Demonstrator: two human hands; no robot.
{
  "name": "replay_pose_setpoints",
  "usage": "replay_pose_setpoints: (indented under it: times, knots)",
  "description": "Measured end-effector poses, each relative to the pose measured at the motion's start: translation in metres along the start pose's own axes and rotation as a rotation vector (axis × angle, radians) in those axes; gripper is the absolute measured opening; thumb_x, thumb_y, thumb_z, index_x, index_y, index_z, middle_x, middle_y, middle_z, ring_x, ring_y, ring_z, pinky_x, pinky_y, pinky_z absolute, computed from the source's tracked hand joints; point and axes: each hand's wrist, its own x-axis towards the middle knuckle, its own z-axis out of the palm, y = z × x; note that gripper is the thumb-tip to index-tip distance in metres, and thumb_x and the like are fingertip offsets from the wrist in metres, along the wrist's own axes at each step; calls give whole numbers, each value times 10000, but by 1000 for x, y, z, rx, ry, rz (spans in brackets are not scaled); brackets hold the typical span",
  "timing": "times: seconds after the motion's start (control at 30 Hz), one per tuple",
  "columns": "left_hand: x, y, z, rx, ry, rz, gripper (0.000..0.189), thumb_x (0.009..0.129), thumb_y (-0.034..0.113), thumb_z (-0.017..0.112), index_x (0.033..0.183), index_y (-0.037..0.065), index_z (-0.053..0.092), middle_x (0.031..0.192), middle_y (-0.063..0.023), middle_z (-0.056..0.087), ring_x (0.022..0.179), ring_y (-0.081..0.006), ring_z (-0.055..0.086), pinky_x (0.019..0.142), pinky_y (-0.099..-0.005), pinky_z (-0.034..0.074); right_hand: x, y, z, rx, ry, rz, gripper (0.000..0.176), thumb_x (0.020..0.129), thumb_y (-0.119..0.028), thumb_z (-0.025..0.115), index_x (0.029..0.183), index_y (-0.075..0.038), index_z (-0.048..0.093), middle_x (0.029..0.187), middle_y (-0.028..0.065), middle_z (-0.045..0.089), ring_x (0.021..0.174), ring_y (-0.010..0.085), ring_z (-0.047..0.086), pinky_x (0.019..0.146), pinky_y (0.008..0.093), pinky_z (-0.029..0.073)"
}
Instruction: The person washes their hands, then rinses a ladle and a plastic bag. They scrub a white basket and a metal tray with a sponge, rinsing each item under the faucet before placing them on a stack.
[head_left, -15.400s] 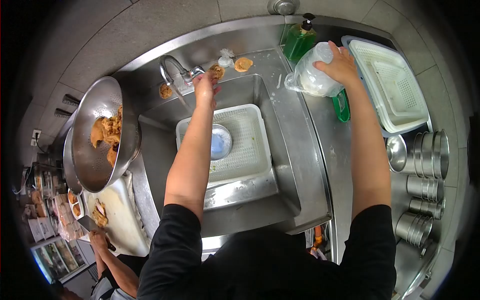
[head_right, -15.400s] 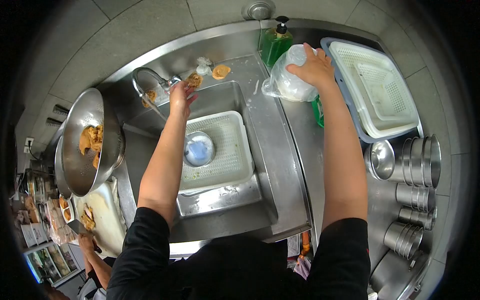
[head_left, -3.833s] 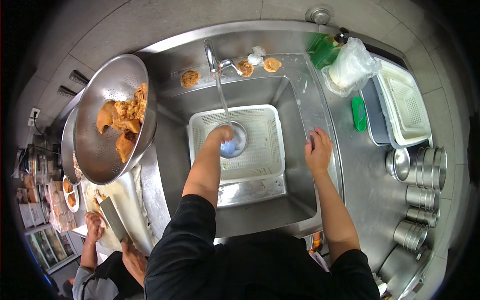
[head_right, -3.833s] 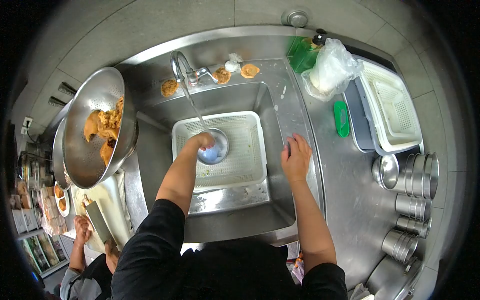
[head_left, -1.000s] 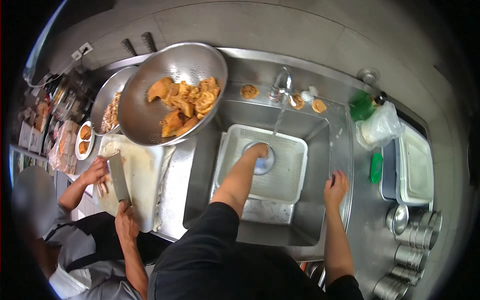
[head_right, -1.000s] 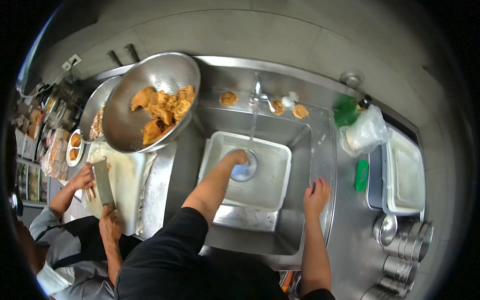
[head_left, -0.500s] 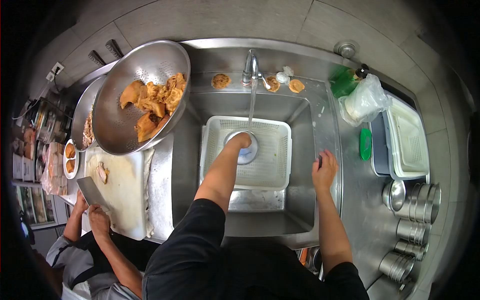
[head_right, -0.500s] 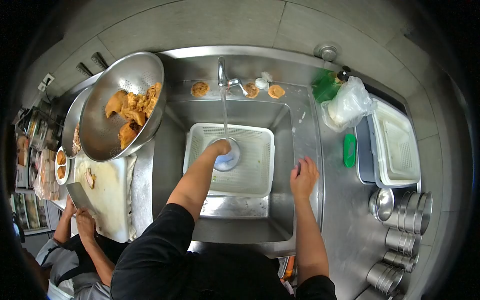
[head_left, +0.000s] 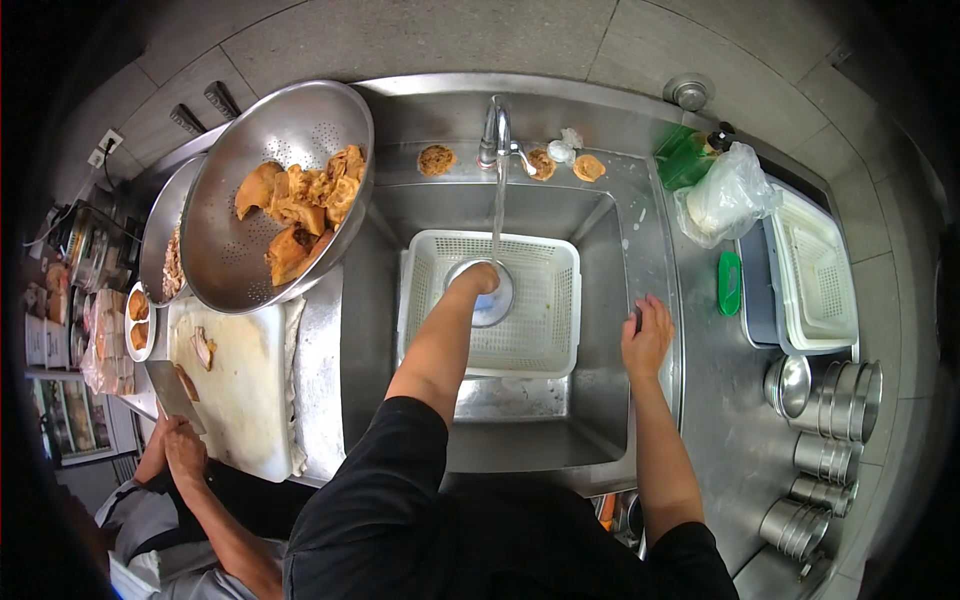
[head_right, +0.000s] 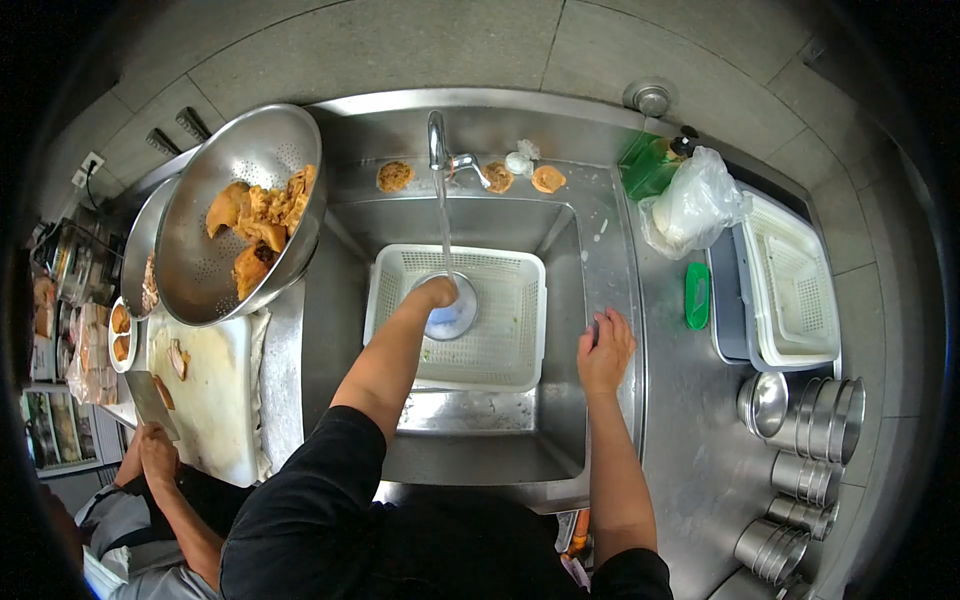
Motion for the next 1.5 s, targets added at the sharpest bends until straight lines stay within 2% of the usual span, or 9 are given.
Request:
replay_pose_setpoints:
  times: [0.47,0.53,0.73,0.8,1.0,1.1,1.3,1.37,1.5]
  knots:
    - [10,-11,6,-14,-5,6,365,860,129,478,1123,-12,689,1260,-224,618,1172,-365,600,977,-455,475,1,-3,0,-21,4,-10,307,814,-117,623,1116,-65,631,1224,137,598,1181,330,528,1008,458,374]
    - [30,-26,16,121,103,172,350,877,254,500,983,14,732,1067,-251,678,1010,-383,653,890,-440,506,15,-12,2,-41,-10,-16,307,817,-106,618,1122,-64,629,1208,144,600,1160,338,534,1000,457,384]
    - [-7,-11,-19,143,150,193,366,890,301,493,974,38,733,1065,-219,686,1012,-388,645,899,-453,494,103,-161,37,812,-300,-57,239,887,-57,599,1125,-43,628,1011,126,681,850,224,676,732,336,539]
    - [-37,7,-41,167,130,161,351,886,262,502,1004,18,726,1104,-231,673,1044,-380,641,926,-442,489,130,-189,72,835,-454,-46,186,891,-70,604,1069,-24,636,863,97,688,731,185,660,665,324,539]
    - [-35,-15,-50,147,140,156,329,882,225,517,1008,3,724,1132,-238,666,1072,-369,641,945,-437,485,163,-218,103,722,-1024,187,163,880,-181,634,961,-41,660,833,142,707,799,303,685,746,400,539]
    - [-39,-16,-53,105,142,143,315,879,227,530,995,9,726,1115,-231,674,1060,-370,644,941,-439,487,156,-216,119,654,-1001,43,127,898,-151,634,932,-29,637,683,56,619,532,126,562,535,321,489]
    - [-51,21,-65,-270,209,234,274,865,228,566,976,28,718,968,-190,710,914,-351,674,832,-431,514,162,-201,129,471,-546,71,233,906,-256,616,931,-26,643,740,162,683,710,338,675,675,477,516]
    - [-48,31,-63,-648,173,272,218,867,194,584,961,37,701,835,-122,712,754,-254,674,683,-382,518,175,-183,148,443,-286,376,347,891,-346,610,1035,-33,651,885,205,698,880,438,662,802,506,514]
    - [-52,55,-83,-760,47,237,244,922,188,561,1055,0,643,924,-106,686,782,-194,681,631,-319,552,204,-154,174,373,-93,267,348,898,-293,606,1101,-11,630,946,185,696,849,367,682,749,461,547]
